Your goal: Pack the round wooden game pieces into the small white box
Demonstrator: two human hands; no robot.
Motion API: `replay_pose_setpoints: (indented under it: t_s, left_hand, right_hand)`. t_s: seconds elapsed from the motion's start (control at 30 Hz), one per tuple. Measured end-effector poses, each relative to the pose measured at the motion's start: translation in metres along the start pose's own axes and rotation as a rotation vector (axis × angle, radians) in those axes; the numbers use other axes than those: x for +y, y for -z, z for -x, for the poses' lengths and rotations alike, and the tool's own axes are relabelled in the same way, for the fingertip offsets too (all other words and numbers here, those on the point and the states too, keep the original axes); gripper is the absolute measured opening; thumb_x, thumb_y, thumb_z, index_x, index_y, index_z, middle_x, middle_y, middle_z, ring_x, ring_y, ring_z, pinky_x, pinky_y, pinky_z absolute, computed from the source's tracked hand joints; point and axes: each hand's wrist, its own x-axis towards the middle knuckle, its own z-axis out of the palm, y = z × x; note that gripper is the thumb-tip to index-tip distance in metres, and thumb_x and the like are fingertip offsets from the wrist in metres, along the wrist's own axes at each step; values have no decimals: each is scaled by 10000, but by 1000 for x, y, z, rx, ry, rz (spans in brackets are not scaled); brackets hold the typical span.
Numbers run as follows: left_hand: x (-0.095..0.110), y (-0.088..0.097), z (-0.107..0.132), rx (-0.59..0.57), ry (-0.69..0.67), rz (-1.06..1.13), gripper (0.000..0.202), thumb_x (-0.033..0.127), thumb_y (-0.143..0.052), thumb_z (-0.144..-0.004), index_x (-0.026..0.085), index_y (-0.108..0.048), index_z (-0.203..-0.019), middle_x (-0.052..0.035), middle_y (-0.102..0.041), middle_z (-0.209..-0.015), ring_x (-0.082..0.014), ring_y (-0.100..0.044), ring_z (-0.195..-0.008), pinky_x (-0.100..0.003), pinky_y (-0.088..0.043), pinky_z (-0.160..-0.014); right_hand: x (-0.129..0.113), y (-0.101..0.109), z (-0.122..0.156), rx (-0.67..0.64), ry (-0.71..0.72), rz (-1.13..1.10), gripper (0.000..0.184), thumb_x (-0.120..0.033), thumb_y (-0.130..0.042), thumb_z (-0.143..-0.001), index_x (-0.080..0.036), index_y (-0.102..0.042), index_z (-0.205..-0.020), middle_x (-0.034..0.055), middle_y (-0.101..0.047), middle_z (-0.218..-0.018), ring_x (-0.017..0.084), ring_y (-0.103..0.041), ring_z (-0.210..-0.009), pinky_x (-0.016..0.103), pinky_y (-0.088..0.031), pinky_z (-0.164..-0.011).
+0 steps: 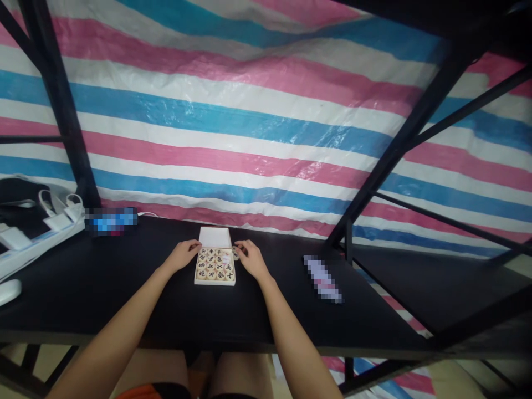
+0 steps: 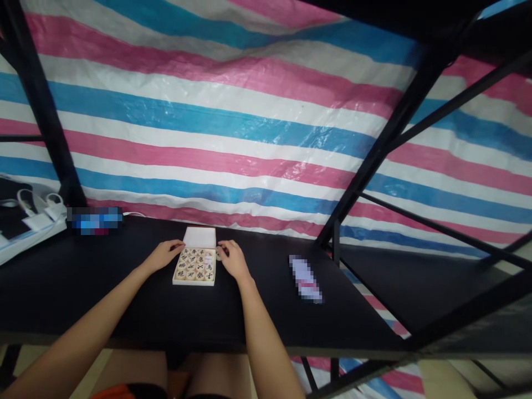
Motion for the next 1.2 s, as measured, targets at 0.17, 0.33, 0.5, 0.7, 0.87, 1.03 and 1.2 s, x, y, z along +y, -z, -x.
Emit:
replay_pose_setpoints:
  t_s: [0.17, 0.33, 0.5, 0.7, 0.87, 1.03, 1.2]
  left_hand:
    - [0, 0, 0, 6, -2, -4, 345, 421, -458, -814, 196, -692, -930, -46, -730, -842, -221, -639, -768, -285, -452, -731]
    - [-2, -1, -1, 5, -8, -5, 346, 413, -449, -818, 194, -691, -932, -43, -724, -813, -216, -636, -745, -279, -448, -709]
    - [-5, -2, -2, 12, -23, -7, 329, 394, -450, -821, 192, -692, -917, -39, -719, -812, -209, -636, -727, -269, -435, -687]
    - [-6, -2, -1, 11, -38, -12, 331, 393, -448, -826, 192, -699, -905, -39, -728, -825, -213, -644, -748, -263, -434, -691]
    - [-6, -1, -2, 5, -42, -18, 330, 391, -446, -830, 189, -697, -903, -39, -730, -846, -214, -644, -761, -266, -435, -709]
    - [-8, -2, -2, 7, -40, -24, 329, 383, -444, -834, 185, -695, -913, -41, -731, -855, -214, -645, -774, -263, -433, -709]
    - [-9, -2, -2, 6, -39, -31, 323, 386, -450, -833, 192, -697, -911, -35, -733, -854, -210, -641, -759, -257, -425, -695]
  right_hand:
    - [-24, 4, 12, -156, 101, -42, 189, -299, -690, -726, -231, -688, -902, -14, -581, -741, 142, -543, -700, 251, -438, -676]
    - [-29, 11, 23, -205, 84, -41, 173, -331, -689, -730, -231, -704, -871, 23, -584, -846, 183, -551, -837, 300, -429, -763]
    - [-30, 5, 23, -160, -3, -96, 163, -296, -708, -669, -217, -657, -802, -14, -599, -782, 152, -550, -722, 265, -430, -698]
    - [-13, 10, 17, 36, -191, -99, 172, -364, -577, -762, -197, -618, -771, 4, -637, -717, 152, -575, -672, 247, -425, -642]
    - [11, 16, 20, 71, -356, -9, 212, -369, -572, -732, -198, -603, -610, 18, -623, -595, 179, -577, -597, 265, -393, -580]
    - [11, 13, 22, 4, -334, -2, 149, -324, -565, -733, -204, -641, -778, 7, -646, -676, 166, -582, -631, 256, -398, -611]
    - [3, 10, 23, -81, -255, -55, 168, -353, -575, -741, -204, -651, -755, -7, -647, -671, 155, -585, -639, 243, -413, -616]
